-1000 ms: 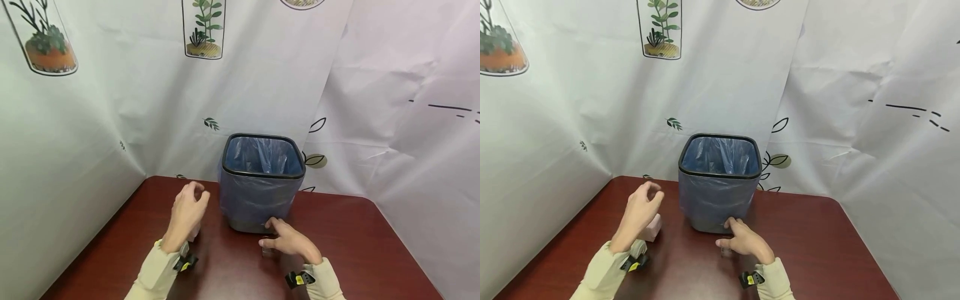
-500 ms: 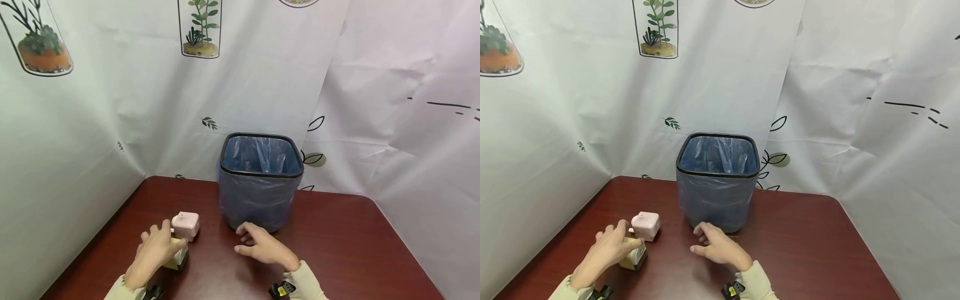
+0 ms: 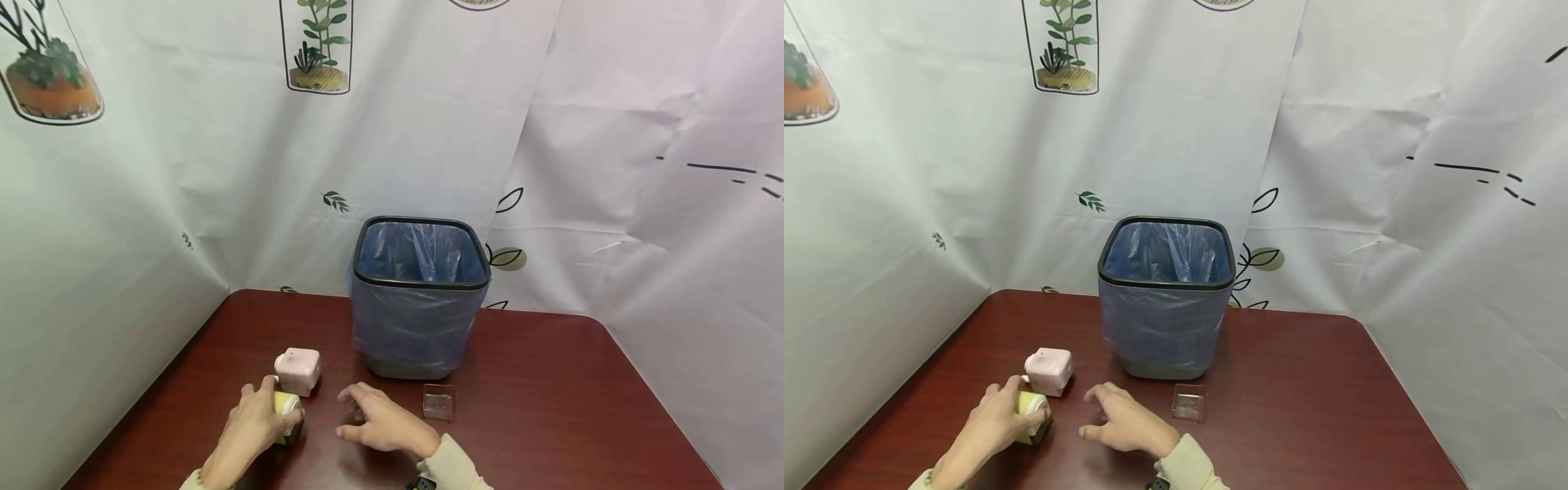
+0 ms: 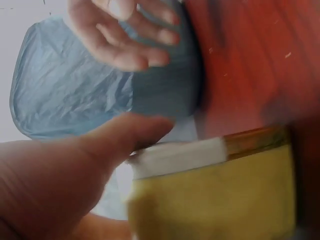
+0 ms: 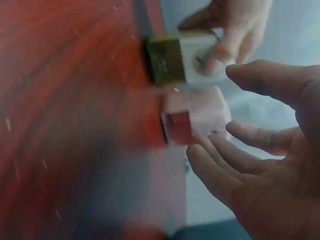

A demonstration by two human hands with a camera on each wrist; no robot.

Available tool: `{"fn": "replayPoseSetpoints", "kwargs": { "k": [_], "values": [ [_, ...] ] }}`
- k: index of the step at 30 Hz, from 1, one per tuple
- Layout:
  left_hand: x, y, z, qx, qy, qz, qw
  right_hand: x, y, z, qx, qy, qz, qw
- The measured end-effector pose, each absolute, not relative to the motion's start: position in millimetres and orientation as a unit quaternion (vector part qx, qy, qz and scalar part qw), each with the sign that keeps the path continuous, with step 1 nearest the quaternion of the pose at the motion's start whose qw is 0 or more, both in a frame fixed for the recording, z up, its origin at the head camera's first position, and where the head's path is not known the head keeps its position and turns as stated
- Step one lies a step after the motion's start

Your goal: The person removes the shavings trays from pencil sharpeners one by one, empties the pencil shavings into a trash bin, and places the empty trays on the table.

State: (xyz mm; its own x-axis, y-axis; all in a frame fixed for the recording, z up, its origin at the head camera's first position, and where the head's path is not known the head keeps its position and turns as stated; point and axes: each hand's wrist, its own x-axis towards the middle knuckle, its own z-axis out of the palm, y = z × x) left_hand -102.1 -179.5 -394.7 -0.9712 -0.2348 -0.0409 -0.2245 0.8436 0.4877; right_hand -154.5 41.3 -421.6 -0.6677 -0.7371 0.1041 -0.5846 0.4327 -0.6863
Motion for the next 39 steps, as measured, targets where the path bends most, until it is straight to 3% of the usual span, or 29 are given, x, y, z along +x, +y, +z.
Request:
{"fn": "replayPoseSetpoints", "kwargs": {
  "k": [10, 17, 26, 39],
  "values": [
    [-103.1, -180.2, -400.2, 0.11, -0.961, -0.246, 0.066, -142.2, 2.8, -435.5, -0.326, 0.864, -0.367, 0.117],
    [-98.9, -182.1, -393.9, 0.115, -0.957, -0.263, 0.045, -136.6, -16.2, -442.9, -0.337, 0.846, -0.395, 0.118],
    [-95.4, -182.1, -388.4, 0.115, -0.955, -0.273, 0.017, -131.3, -26.1, -446.0, -0.343, 0.87, -0.35, 0.059],
    [-93.5, -174.3, -388.6, 0.111, -0.956, -0.266, 0.06, -131.6, -23.5, -449.0, -0.345, 0.859, -0.379, 0.005]
  ]
}}
